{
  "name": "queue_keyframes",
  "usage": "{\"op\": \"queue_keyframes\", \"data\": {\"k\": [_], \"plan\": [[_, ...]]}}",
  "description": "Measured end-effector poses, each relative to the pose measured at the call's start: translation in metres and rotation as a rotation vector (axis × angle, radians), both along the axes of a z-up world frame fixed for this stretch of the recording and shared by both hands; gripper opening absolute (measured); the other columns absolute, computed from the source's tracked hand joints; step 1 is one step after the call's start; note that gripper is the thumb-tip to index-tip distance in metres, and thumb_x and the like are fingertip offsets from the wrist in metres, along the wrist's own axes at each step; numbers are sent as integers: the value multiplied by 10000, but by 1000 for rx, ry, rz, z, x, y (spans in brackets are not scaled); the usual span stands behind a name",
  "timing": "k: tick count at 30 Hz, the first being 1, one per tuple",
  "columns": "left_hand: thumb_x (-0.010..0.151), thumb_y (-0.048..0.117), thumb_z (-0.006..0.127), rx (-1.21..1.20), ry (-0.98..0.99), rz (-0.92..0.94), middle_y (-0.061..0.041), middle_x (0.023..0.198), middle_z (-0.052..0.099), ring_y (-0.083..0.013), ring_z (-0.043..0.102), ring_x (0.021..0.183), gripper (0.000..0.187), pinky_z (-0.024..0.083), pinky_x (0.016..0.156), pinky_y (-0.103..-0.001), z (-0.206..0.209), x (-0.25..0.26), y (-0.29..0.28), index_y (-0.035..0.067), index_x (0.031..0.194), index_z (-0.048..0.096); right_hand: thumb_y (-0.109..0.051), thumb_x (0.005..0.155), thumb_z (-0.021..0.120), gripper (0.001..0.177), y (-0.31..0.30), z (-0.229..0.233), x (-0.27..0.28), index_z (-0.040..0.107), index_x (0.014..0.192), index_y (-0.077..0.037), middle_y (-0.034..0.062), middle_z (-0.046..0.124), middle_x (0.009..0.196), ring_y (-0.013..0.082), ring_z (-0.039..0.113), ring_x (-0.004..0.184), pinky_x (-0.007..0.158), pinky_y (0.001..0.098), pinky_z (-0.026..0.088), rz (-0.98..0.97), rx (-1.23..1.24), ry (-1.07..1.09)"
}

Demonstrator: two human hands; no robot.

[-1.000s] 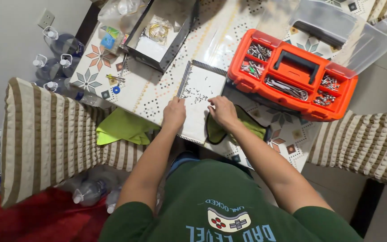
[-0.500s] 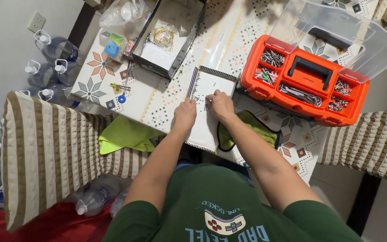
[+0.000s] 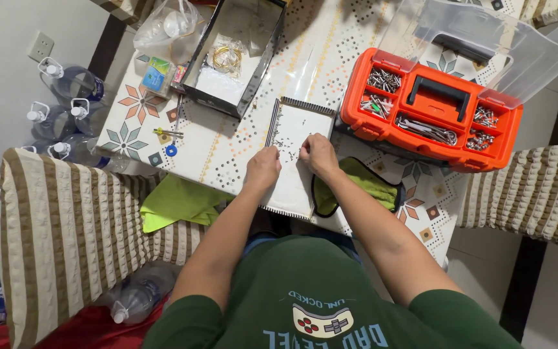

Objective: Sorting various screws and nails from an orange toolbox onto a notebook.

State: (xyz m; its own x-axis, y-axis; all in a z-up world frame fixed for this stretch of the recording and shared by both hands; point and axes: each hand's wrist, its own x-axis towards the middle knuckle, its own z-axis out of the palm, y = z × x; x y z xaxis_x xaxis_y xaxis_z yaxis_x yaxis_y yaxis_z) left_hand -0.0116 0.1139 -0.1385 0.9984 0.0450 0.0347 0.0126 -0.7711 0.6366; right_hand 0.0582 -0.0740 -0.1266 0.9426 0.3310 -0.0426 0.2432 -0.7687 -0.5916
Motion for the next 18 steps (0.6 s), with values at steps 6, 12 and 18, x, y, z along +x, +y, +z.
{"op": "queue_keyframes", "data": {"k": [6, 12, 18], "plan": [[850, 123, 744, -418, 199, 289, -78, 826, 759, -196, 733, 763, 136, 573, 736, -315, -35, 7, -4, 67, 974, 748, -112, 840, 689, 106, -8, 23, -3, 679, 875, -13, 86, 718, 818, 186, 715, 717, 680, 333, 575, -289, 191, 365], [958, 120, 656, -1096, 528, 338, -17, 890, 717, -96, 670, 777, 177, 533, 642, -248, -30, 12, -2, 40, 1102, 720, -99, 894, 676, 202, -20, -14, 3, 737, 1081, -48, 47, 737, 820, 114, 680, 714, 682, 276, 553, -191, 356, 280], [1014, 84, 607, -1447, 628, 386, -93, 1023, 723, -167, 710, 878, 207, 587, 715, -290, -21, 11, -2, 4, 1201, 643, -59, 975, 685, 112, -29, -40, 4, 708, 1047, 24, 46, 703, 847, 121, 641, 713, 648, 267, 538, -258, 775, 659]]}}
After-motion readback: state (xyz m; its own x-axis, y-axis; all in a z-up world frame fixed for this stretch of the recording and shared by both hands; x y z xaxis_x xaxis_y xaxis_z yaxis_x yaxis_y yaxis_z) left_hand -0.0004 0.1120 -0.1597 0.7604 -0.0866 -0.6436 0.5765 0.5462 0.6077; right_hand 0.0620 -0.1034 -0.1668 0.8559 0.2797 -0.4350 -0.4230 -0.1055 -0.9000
